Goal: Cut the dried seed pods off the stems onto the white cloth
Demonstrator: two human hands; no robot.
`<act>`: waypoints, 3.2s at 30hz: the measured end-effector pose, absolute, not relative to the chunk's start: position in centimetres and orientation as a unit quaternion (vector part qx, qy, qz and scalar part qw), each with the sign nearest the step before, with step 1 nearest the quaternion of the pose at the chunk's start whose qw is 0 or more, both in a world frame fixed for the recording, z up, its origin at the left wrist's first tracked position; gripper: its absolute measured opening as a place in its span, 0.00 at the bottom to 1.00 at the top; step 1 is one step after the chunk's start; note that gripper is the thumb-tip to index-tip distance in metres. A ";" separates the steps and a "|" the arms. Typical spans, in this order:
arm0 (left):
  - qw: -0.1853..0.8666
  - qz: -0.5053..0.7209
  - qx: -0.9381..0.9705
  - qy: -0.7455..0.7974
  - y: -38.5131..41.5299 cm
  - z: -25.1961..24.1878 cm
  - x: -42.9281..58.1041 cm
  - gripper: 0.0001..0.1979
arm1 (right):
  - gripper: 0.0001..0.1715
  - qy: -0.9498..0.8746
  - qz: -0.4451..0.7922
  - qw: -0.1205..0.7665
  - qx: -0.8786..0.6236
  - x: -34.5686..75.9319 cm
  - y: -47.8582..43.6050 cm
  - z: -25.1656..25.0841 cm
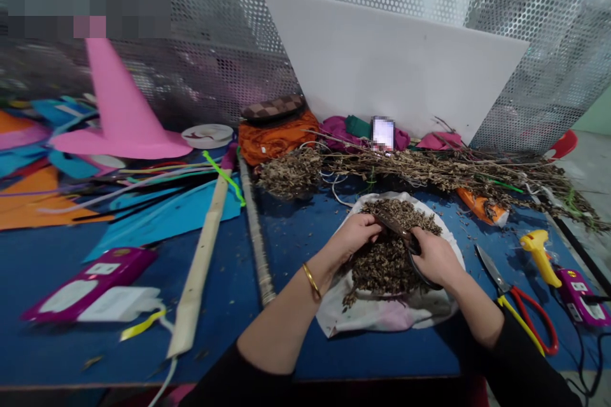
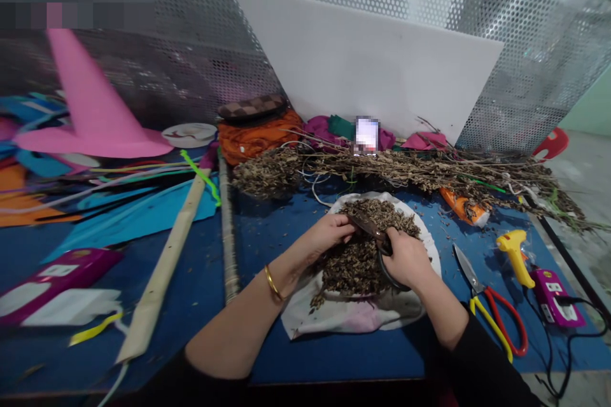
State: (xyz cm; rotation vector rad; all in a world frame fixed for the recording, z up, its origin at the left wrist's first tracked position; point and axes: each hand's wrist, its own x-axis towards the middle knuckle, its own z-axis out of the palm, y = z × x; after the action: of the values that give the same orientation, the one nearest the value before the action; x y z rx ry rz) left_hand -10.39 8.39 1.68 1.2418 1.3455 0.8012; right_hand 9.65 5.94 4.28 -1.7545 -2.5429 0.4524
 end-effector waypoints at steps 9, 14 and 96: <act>0.547 0.349 0.521 0.555 8.3 1.8 -10.3 0.12 | 0.11 -0.806 0.164 -0.026 -0.568 9.8 6.3 4.7; 0.559 0.337 0.515 0.556 8.5 1.5 -10.4 0.12 | 0.14 -0.817 0.143 -0.008 -0.559 9.6 6.0 4.4; 0.512 0.323 0.541 0.584 8.1 2.2 -10.5 0.17 | 0.13 -0.807 0.152 0.015 -0.570 9.7 6.1 4.4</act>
State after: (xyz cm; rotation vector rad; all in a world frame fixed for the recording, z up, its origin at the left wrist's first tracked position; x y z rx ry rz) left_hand -10.50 8.05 2.18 1.3021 1.4045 0.7777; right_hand 9.66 6.11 4.37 -1.7752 -2.5118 0.4718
